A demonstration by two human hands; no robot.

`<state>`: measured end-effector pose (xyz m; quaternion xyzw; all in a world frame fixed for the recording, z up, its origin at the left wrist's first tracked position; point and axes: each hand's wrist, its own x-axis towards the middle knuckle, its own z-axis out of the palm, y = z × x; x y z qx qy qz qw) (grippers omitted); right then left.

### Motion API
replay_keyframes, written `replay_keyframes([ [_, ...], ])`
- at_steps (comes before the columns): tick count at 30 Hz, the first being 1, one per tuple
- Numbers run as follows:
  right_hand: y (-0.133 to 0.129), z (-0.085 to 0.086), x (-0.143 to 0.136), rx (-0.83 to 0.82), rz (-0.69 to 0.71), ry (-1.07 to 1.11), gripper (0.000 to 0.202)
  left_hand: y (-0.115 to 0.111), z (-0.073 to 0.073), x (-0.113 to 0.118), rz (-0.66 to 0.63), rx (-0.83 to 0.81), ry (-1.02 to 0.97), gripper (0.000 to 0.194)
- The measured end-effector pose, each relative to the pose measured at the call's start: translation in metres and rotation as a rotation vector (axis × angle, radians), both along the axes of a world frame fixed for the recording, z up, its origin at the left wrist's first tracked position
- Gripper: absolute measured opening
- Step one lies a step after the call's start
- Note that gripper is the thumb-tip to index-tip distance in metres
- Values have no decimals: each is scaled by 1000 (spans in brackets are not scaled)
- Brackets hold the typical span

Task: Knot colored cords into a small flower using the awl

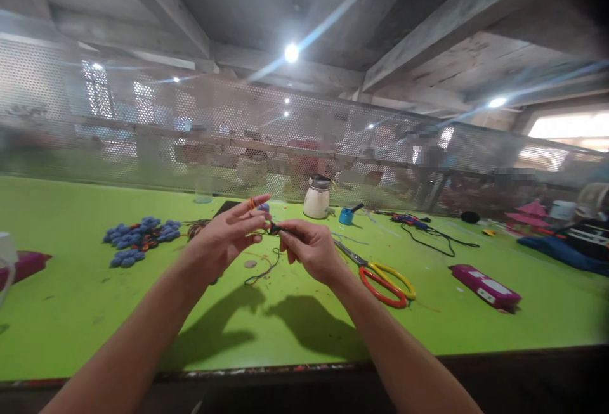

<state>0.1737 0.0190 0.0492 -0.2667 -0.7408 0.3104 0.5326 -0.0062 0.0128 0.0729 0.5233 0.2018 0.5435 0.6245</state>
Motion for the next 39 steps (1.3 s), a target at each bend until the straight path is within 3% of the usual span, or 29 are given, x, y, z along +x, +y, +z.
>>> replay_keyframes([
  [3, -2, -2, -4, -5, -14, -22, 22, 5, -10, 4, 85, 85, 153, 60],
  [8, -3, 0, -8, -222, 55, 80, 25, 12, -22, 5, 248, 173, 210, 50],
  [15, -1, 2, -6, -480, 234, 271, 33, 11, -25, 7, 247, 121, 170, 51],
  [23, 2, -2, -5, -494, 250, 267, 36, 6, -25, 13, 269, -4, 98, 60],
  [32, 10, -5, 0, -489, 259, 199, 42, 9, -31, 12, 358, 124, 229, 64],
  [39, 7, -5, -2, -515, 258, 237, 40, 9, -31, 13, 351, 171, 271, 69],
])
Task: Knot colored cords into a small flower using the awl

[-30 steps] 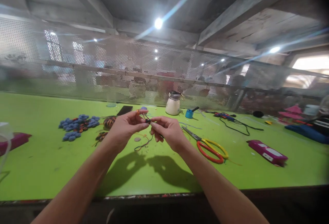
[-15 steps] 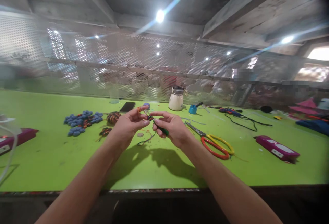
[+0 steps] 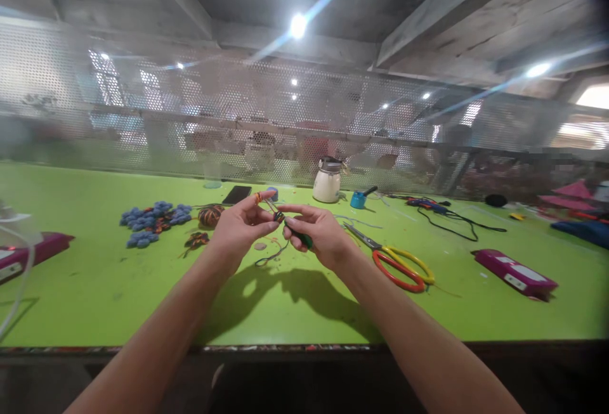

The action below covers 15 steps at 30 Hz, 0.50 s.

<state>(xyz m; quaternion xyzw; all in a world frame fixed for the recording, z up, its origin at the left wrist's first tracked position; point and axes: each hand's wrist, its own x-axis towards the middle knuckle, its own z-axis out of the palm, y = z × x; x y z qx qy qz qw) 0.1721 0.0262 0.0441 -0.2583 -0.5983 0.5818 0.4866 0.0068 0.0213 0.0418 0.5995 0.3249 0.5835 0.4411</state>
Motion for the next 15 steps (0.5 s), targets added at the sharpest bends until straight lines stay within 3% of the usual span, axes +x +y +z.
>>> replay_keyframes([
  [5, 2, 0, 0, -72, -33, 35, 38, 1, -1, 2, 113, 104, 118, 63],
  [12, 6, 0, 5, 4, -35, -126, 34, 4, -6, 0, 75, 120, 305, 71],
  [15, 9, -3, 3, -33, -60, -137, 32, 1, -9, 5, 199, 328, 485, 58],
])
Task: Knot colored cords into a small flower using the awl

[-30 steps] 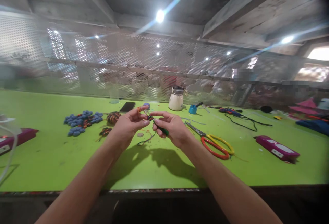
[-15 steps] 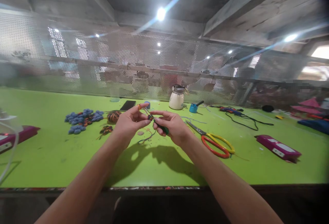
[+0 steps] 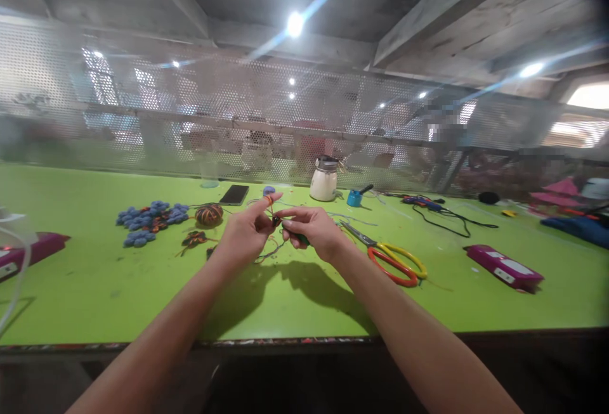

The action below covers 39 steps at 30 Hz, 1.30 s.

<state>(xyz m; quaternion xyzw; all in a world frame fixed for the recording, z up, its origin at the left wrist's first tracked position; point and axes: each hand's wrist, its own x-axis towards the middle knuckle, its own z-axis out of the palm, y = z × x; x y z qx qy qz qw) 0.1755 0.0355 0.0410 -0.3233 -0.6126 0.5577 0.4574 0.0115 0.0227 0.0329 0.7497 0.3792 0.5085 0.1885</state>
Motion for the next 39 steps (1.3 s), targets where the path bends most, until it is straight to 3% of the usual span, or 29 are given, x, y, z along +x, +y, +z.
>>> replay_keyframes([
  [3, 1, -4, -5, -45, -21, 121, 35, -4, -2, 6, 106, 277, 122, 45],
  [5, 0, -5, -9, -50, -33, 222, 36, -4, -2, 7, 124, 294, 61, 40],
  [8, -4, -5, -13, -20, -54, 308, 34, -1, 0, 6, 43, 34, -225, 48],
  [12, -9, -3, -15, 39, -60, 331, 31, 4, 6, 0, -232, -387, -639, 60],
  [16, -10, -2, -14, 74, -53, 325, 29, 2, 10, -4, -357, -565, -811, 50],
  [20, -8, -3, -11, 99, -21, 282, 28, 1, 11, -6, -330, -598, -825, 45],
  [30, -5, -4, -8, 27, 58, 231, 33, 0, 12, -7, -222, -501, -756, 45],
  [39, -7, -6, -10, 23, 59, 203, 37, -3, 12, -3, -159, -450, -827, 42],
])
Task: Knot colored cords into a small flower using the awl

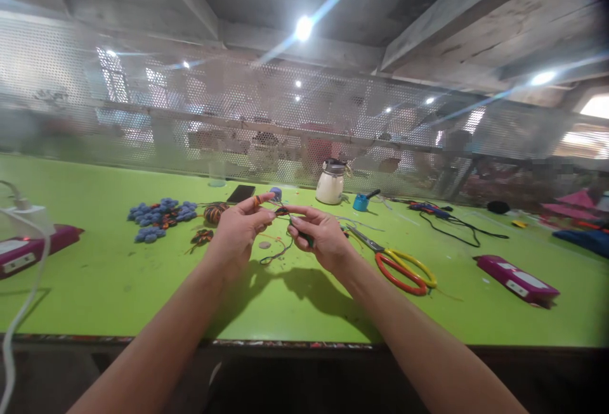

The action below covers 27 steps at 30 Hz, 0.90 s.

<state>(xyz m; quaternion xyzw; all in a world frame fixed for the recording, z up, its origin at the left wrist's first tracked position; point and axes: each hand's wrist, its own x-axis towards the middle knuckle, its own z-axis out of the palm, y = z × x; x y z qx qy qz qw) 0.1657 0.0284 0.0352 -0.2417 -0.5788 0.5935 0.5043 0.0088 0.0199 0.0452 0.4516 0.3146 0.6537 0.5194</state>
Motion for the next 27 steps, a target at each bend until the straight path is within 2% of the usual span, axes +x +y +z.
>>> replay_keyframes([
  [10, 0, 3, 4, 10, -40, -38, 36, 0, 0, -4, -20, 153, 207, 51],
  [27, 0, 6, 4, 63, -63, -105, 35, 2, -2, -5, 52, 184, 394, 61],
])
